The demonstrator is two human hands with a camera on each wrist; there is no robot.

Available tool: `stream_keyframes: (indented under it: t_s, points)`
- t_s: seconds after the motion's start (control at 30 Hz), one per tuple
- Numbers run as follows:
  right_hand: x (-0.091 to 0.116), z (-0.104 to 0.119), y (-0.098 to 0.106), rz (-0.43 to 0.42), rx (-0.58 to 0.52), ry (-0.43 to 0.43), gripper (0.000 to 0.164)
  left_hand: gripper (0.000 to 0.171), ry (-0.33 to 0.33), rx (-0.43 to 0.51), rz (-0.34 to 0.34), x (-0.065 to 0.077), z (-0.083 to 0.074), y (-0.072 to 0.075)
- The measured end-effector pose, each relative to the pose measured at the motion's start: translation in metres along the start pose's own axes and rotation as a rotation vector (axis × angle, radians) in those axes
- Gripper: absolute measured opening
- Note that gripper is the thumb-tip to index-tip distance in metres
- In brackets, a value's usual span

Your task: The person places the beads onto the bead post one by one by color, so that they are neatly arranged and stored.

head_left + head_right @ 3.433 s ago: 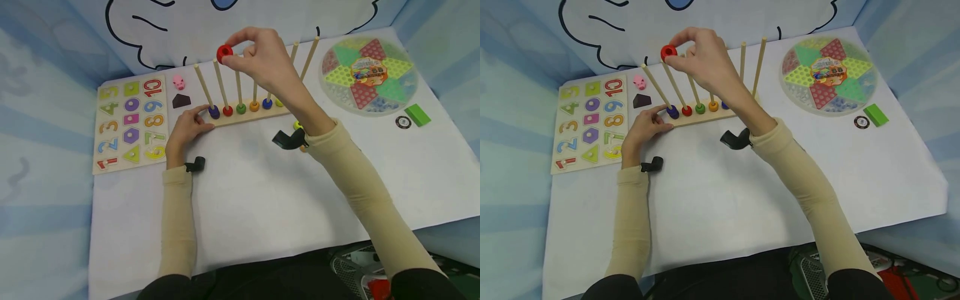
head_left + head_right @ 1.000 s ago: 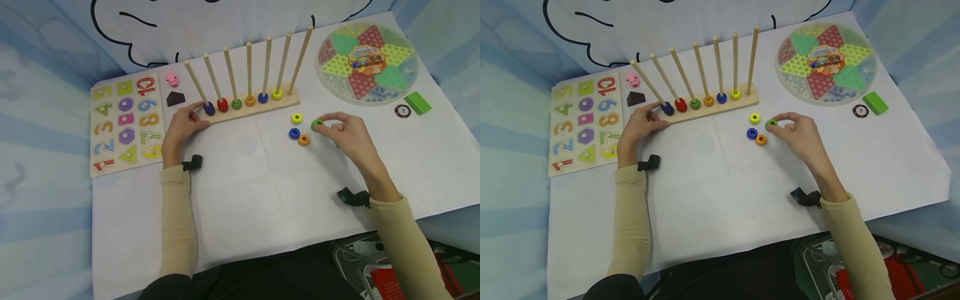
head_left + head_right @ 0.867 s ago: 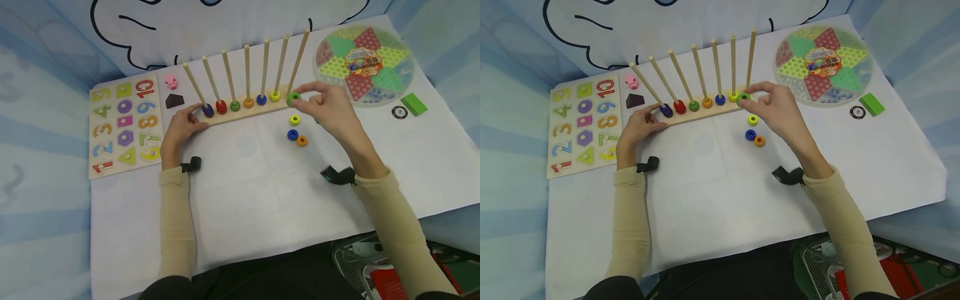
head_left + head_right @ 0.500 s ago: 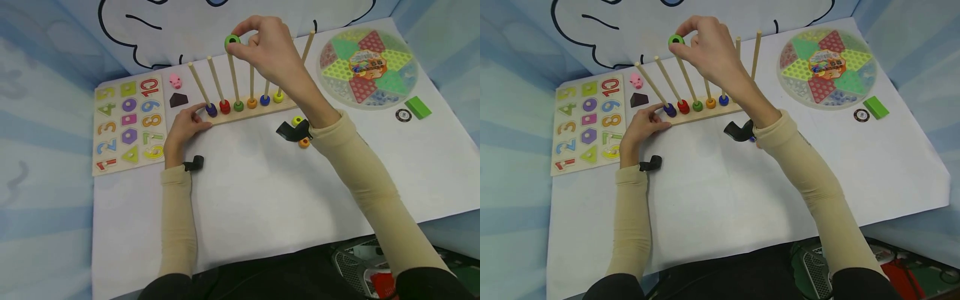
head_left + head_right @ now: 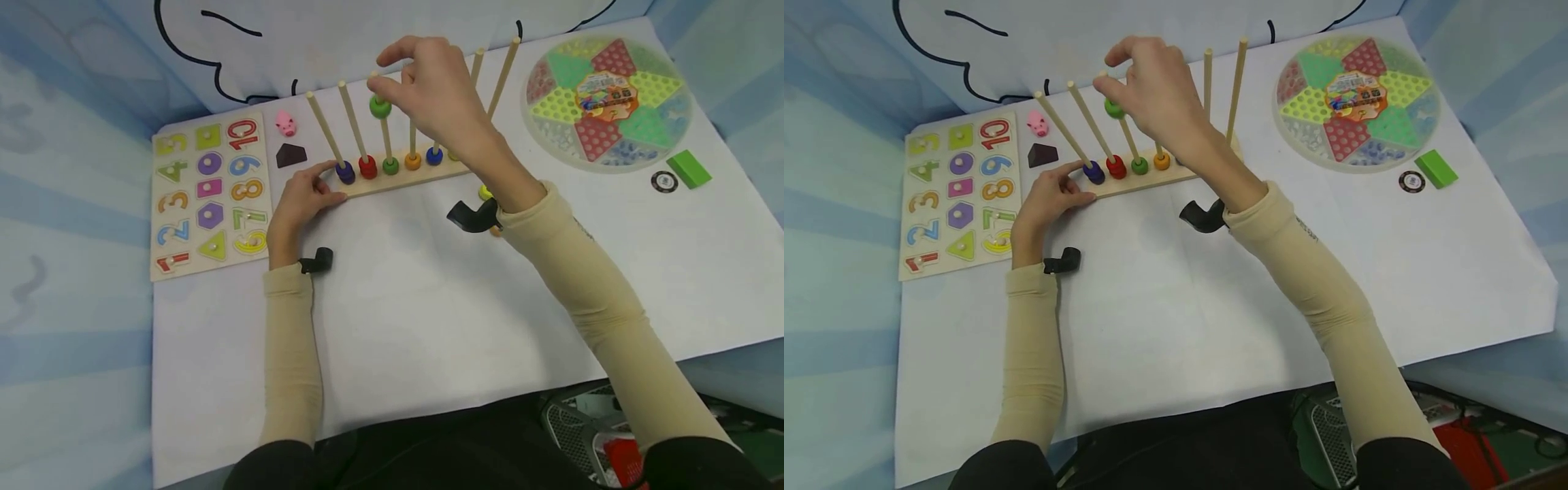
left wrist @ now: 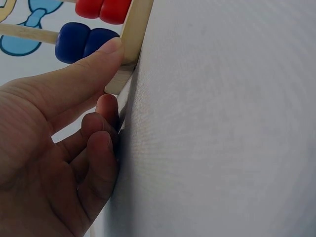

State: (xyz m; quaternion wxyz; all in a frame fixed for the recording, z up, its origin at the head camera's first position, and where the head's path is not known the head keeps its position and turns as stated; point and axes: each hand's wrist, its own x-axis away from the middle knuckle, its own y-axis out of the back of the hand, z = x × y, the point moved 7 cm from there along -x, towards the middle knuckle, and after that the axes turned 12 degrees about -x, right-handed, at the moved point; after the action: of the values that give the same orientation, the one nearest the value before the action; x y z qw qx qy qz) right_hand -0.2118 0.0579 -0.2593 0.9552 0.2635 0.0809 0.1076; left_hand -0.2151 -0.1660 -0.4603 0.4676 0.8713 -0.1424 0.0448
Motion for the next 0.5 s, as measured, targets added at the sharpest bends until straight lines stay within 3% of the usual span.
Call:
stream_keyframes:
  t_s: [0.1,0.2,0.3,0.4,0.5]
  points:
    - [0.019,-0.004,0.018,-0.028,-0.064,0.053,0.039,0.066,-0.009,-0.002,-0.017,-0.001,0.000,0.001]
    - [0.048,-0.027,0.040,-0.033,-0.237,0.023,0.035,0.066,-0.009,-0.017,-0.018,-0.001,0.000,0.000]
    - [0.079,-0.070,0.056,-0.047,-0.462,-0.063,0.034,0.066,-0.001,-0.027,-0.007,0.001,0.000,-0.001]
    - [0.104,-0.124,0.062,-0.084,-0.652,-0.200,0.038,0.066,0.001,-0.027,-0.006,0.002,0.000,-0.001]
    - [0.126,-0.173,0.059,-0.108,-0.697,-0.349,0.044,0.066,-0.007,-0.026,-0.007,0.001,-0.001,-0.001]
